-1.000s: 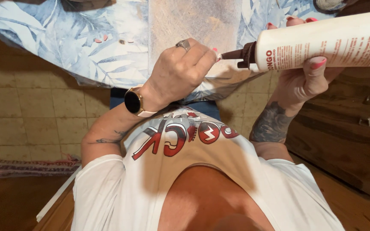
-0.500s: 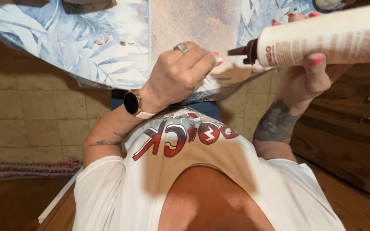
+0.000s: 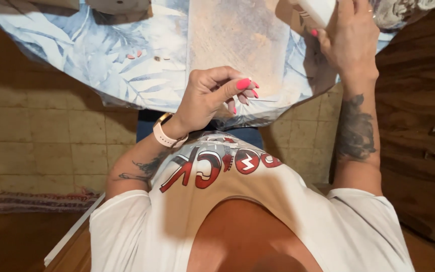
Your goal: Decorating a cylindrical container by gluing small flower cutouts onto its surface
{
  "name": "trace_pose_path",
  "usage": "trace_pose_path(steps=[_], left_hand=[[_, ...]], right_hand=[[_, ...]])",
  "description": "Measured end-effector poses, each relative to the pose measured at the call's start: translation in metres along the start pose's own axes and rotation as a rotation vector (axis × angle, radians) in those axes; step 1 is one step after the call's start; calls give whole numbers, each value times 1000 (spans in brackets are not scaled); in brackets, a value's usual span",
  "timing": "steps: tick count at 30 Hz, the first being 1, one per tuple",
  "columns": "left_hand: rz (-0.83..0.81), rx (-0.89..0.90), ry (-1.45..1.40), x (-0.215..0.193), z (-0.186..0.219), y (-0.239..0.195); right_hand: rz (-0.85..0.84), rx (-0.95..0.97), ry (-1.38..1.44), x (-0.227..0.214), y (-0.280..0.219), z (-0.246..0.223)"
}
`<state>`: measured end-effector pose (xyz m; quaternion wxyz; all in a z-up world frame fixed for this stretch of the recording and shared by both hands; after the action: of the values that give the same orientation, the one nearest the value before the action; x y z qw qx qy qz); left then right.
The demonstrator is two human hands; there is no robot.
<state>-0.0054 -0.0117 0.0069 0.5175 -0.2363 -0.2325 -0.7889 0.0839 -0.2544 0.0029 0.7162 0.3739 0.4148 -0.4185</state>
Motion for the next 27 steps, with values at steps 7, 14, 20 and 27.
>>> trace_pose_path(steps=[7,14,20,27], left_hand=[[-5,-8,69,0,10,2],[-118,-146,49,1,21,-2],[-145,-180,10,-4,26,-9],[-121,-30,54,-28,40,-14]], right_hand=[[398,-410,671,-106,-10,-54],[362,-724,951,-121,-9,-80],[425,-752,950,-123,-9,-93],[485,-763,941,-125,13,-117]])
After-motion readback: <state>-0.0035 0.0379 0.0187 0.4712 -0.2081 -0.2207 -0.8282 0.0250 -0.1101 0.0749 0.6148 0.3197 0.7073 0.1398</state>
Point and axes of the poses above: each hand's wrist, its own y-axis towards the middle knuckle, its own x-axis out of the palm, z = x × y, the point moved 3 cm from there along y, towards the middle knuckle, and after that the axes turned 15 degrees about -y, right-handed, at the moved point
